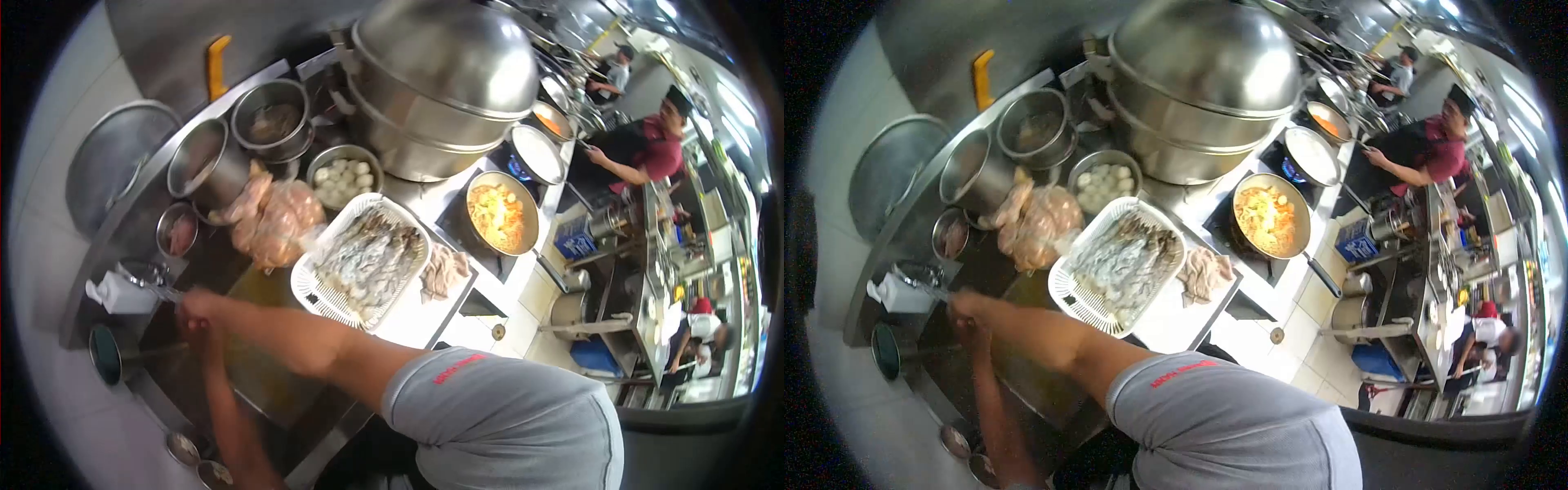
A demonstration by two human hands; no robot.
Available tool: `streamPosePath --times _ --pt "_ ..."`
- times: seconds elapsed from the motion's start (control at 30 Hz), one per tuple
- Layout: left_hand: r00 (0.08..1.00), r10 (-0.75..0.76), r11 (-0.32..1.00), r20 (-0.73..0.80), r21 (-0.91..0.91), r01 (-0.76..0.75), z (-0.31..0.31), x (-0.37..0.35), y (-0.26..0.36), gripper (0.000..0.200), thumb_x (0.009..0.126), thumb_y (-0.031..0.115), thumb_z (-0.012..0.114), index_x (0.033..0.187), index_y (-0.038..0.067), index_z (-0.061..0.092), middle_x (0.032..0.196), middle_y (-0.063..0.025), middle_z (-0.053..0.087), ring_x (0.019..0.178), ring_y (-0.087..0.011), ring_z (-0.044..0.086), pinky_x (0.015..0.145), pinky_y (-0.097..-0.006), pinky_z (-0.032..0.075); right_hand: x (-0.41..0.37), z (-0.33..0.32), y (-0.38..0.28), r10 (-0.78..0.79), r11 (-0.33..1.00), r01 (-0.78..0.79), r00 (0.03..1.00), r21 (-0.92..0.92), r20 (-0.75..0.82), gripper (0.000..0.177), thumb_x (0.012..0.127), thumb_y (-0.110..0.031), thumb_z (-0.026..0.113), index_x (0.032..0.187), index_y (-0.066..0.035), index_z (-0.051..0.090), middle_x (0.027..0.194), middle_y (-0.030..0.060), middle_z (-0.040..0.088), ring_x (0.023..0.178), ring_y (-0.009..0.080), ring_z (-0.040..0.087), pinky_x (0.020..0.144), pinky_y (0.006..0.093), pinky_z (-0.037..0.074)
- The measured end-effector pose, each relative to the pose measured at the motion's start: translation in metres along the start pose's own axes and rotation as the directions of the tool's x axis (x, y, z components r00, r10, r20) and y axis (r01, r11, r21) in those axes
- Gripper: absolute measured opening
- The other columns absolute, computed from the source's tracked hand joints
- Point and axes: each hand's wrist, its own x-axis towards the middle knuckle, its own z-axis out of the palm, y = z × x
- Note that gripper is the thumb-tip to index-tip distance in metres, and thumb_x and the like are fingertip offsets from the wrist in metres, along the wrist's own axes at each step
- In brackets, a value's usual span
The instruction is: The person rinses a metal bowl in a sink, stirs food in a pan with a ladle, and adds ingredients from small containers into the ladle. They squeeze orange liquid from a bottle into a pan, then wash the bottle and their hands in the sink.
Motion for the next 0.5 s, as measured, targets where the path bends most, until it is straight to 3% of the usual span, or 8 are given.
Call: streamPosePath --times 0.07,0.1,0.17,0.27,0.33,0.37,0.43,0.5 --pt "0.998 0.007 1.0 0.058 -0.031 -0.005 -0.01 -0.003 0.004 0.068 0.069 0.02 0.076 0.126 0.002 0.043 0.118 -0.0131 0.051 0.11 -0.0272 0.051 0.096 -0.038 0.041 0.0 0.024 0.006 0.0 0.99 0.001 1.0 0.143 -0.01 0.014 0.077 -0.026 0.061 0.072 -0.015 0.068 0.064 0.0071 0.064 0.063 0.0187 0.065 0.065 0.0416 0.052" --pt "0.992 0.023 0.996 0.123 -0.086 -0.012 -0.017 -0.003 0.005 0.068 0.069 0.021 0.076 0.125 0.002 0.043 0.117 -0.0133 0.052 0.11 -0.0277 0.052 0.096 -0.0384 0.041 -0.004 0.061 0.007 0.062 0.957 -0.152 0.94 -0.247 -0.336 0.013 0.078 -0.028 0.061 0.074 -0.017 0.067 0.067 0.0045 0.065 0.065 0.0168 0.065 0.064 0.0425 0.051" --pt "0.943 0.067 0.976 0.325 -0.219 0.006 -0.045 0.001 0.008 0.067 0.069 0.021 0.076 0.124 0.002 0.043 0.115 -0.0136 0.052 0.108 -0.0288 0.052 0.095 -0.0392 0.042 -0.002 0.068 0.01 -0.01 0.751 -0.41 0.777 -0.518 -0.629 0.012 0.079 -0.029 0.06 0.077 -0.02 0.067 0.069 0.002 0.066 0.066 0.0149 0.064 0.063 0.0435 0.05" --pt "0.829 0.173 0.95 0.532 -0.313 0.003 -0.078 0.017 0.03 0.065 0.069 0.022 0.075 0.123 0.001 0.044 0.112 -0.014 0.053 0.106 -0.0305 0.053 0.094 -0.0405 0.042 0.012 0.019 -0.006 0.118 0.324 -0.024 0.993 -0.946 0.015 0.016 0.077 -0.031 0.062 0.086 -0.019 0.066 0.079 0.0034 0.067 0.071 0.0189 0.065 0.069 0.0418 0.051" --pt "0.811 0.211 0.965 0.546 -0.246 -0.085 -0.092 0.025 0.047 0.065 0.068 0.021 0.076 0.122 0.001 0.045 0.112 -0.0142 0.053 0.106 -0.0301 0.053 0.094 -0.0404 0.043 0.016 -0.003 -0.016 0.373 0.071 0.392 0.842 -0.917 0.389 0.022 0.076 -0.032 0.063 0.092 -0.018 0.066 0.085 0.0043 0.069 0.075 0.0215 0.066 0.072 0.0406 0.051" --pt "0.813 0.227 0.971 0.536 -0.193 -0.144 -0.098 0.028 0.059 0.064 0.067 0.019 0.076 0.121 0.0 0.046 0.113 -0.0143 0.053 0.106 -0.0291 0.054 0.093 -0.0398 0.043 0.011 -0.005 -0.017 0.373 0.068 0.388 0.844 -0.919 0.384 0.022 0.076 -0.032 0.063 0.092 -0.018 0.066 0.085 0.0043 0.069 0.075 0.0215 0.066 0.072 0.0406 0.051" --pt "0.826 0.241 0.97 0.51 -0.102 -0.22 -0.107 0.034 0.068 0.064 0.066 0.017 0.076 0.121 0.0 0.047 0.114 -0.0143 0.053 0.106 -0.0281 0.054 0.093 -0.0393 0.044 -0.012 -0.005 -0.019 -0.004 0.676 0.139 0.983 -0.723 0.185 0.028 0.075 -0.033 0.064 0.094 -0.012 0.066 0.087 0.0109 0.068 0.078 0.0262 0.067 0.073 0.0385 0.052" --pt "0.864 0.216 0.976 0.454 -0.086 -0.199 -0.1 0.03 0.055 0.064 0.066 0.016 0.076 0.121 0.0 0.047 0.114 -0.0142 0.053 0.106 -0.0279 0.054 0.093 -0.0391 0.044 -0.042 -0.022 -0.039 -0.095 0.749 0.154 0.988 -0.644 0.125 0.027 0.077 -0.031 0.062 0.093 -0.01 0.066 0.087 0.0126 0.068 0.079 0.0275 0.067 0.074 0.0383 0.052"
